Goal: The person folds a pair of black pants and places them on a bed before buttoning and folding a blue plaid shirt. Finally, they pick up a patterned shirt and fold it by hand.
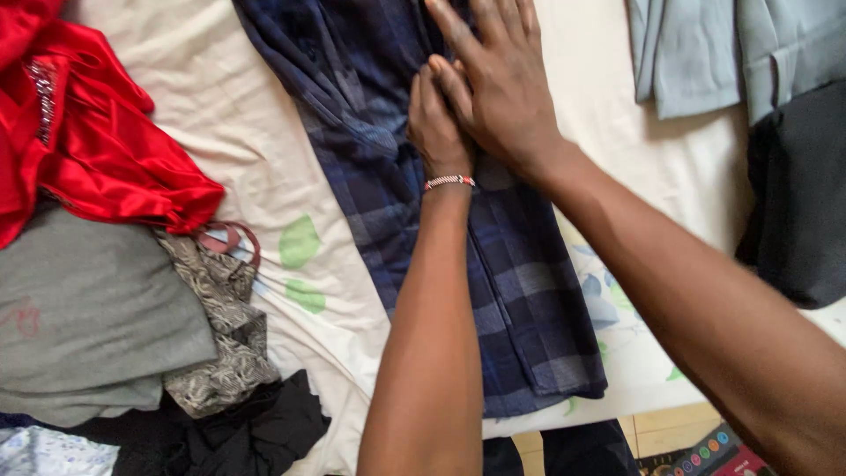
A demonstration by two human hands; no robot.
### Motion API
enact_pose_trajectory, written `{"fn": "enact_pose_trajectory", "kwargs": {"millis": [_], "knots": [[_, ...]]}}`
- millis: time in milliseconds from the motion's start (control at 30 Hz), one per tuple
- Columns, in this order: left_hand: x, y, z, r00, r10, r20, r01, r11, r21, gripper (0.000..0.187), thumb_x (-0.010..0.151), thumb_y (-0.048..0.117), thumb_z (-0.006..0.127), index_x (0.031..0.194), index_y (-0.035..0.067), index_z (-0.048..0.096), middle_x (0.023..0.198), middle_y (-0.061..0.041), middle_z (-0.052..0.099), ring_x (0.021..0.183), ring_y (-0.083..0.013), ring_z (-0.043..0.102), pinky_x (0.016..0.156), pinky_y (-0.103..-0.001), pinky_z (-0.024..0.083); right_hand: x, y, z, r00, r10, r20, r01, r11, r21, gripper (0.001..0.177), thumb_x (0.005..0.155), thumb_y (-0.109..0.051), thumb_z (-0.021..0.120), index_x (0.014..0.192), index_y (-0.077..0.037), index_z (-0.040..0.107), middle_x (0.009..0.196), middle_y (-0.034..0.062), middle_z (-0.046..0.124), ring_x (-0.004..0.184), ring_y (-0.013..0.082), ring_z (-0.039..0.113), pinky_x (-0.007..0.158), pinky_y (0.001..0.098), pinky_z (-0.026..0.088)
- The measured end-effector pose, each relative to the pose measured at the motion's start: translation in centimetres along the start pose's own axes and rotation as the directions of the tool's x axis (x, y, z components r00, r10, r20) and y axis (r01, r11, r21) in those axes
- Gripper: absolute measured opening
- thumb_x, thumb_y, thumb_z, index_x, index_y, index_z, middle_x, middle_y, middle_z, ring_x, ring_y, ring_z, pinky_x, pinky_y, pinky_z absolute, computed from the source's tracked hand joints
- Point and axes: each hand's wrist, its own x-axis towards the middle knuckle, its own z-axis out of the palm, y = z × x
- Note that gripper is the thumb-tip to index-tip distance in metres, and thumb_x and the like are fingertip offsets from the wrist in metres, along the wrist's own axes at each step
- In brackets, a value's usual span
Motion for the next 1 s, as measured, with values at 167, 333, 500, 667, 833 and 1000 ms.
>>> {"fn": "enact_pose_trajectory", "kwargs": {"millis": [167,333,500,667,833,1000], "knots": [[1.0,1.0,-0.5,1.0,0.005,0.002,-0.005,1.0,0.001,0.038,0.099,0.043,0.062,0.107,0.005,0.062,0.1,-0.015,0.072,0.09,-0.0366,0.071,0.075,-0.041,0.057,-15.1,0.5,2.6,0.984,-0.16,-0.078,0.144,0.973,-0.18,0.048,0.113,-0.022,0.055,0.156,-0.001,0.051,0.171,0.0181,0.028,0.162,0.0353,0.016,0.132,0.0522,0.01],[0.8,1.4,-0.3,0.999,-0.008,0.049,0.001,0.989,0.148,0.038,0.106,0.043,0.056,0.114,0.005,0.056,0.109,-0.015,0.069,0.098,-0.0362,0.069,0.081,-0.043,0.056,-27.8,-0.3,3.8,0.985,-0.092,0.143,0.119,0.973,-0.196,0.061,0.105,-0.038,0.05,0.152,0.001,0.046,0.167,0.018,0.027,0.157,0.0349,0.015,0.127,0.0499,0.01],[0.2,3.6,-1.2,0.995,-0.027,0.1,0.002,0.97,0.244,0.034,0.11,0.038,0.054,0.125,0.007,0.055,0.121,-0.014,0.066,0.111,-0.0349,0.066,0.094,-0.046,0.053,-33.7,-0.7,3.8,0.976,-0.092,0.198,0.123,0.981,-0.15,0.069,0.102,-0.043,0.052,0.155,0.0,0.04,0.167,0.0174,0.026,0.156,0.0317,0.015,0.126,0.048,0.012],[-6.7,8.6,-5.5,0.997,0.068,-0.04,-0.05,0.938,0.342,0.056,0.101,0.021,0.062,0.152,0.006,0.042,0.152,-0.018,0.046,0.136,-0.0346,0.051,0.116,-0.048,0.042,-35.0,-0.9,3.9,0.977,-0.092,0.191,0.108,0.992,-0.071,0.067,0.102,-0.041,0.053,0.154,-0.001,0.041,0.166,0.0155,0.029,0.156,0.0305,0.016,0.125,0.0472,0.014],[-16.7,10.2,-12.3,0.928,-0.181,0.325,0.175,0.983,0.049,0.038,0.105,0.01,0.055,0.143,0.005,0.052,0.163,-0.015,0.04,0.155,-0.0316,0.037,0.126,-0.044,0.038,-34.1,-1.8,2.9,0.993,-0.033,0.111,0.033,0.999,0.005,0.055,0.103,-0.033,0.053,0.15,-0.007,0.048,0.164,0.0108,0.036,0.155,0.027,0.025,0.125,0.0451,0.02],[-15.8,9.4,-16.2,0.914,-0.266,0.307,0.276,0.961,0.01,0.024,0.105,0.01,0.054,0.125,0.003,0.065,0.138,-0.013,0.063,0.133,-0.028,0.057,0.11,-0.04,0.048,-30.6,-1.9,0.9,0.999,0.012,0.047,-0.018,0.992,0.129,0.037,0.099,-0.026,0.059,0.129,-0.007,0.064,0.148,0.0079,0.054,0.142,0.0286,0.043,0.115,0.0434,0.033]]}}
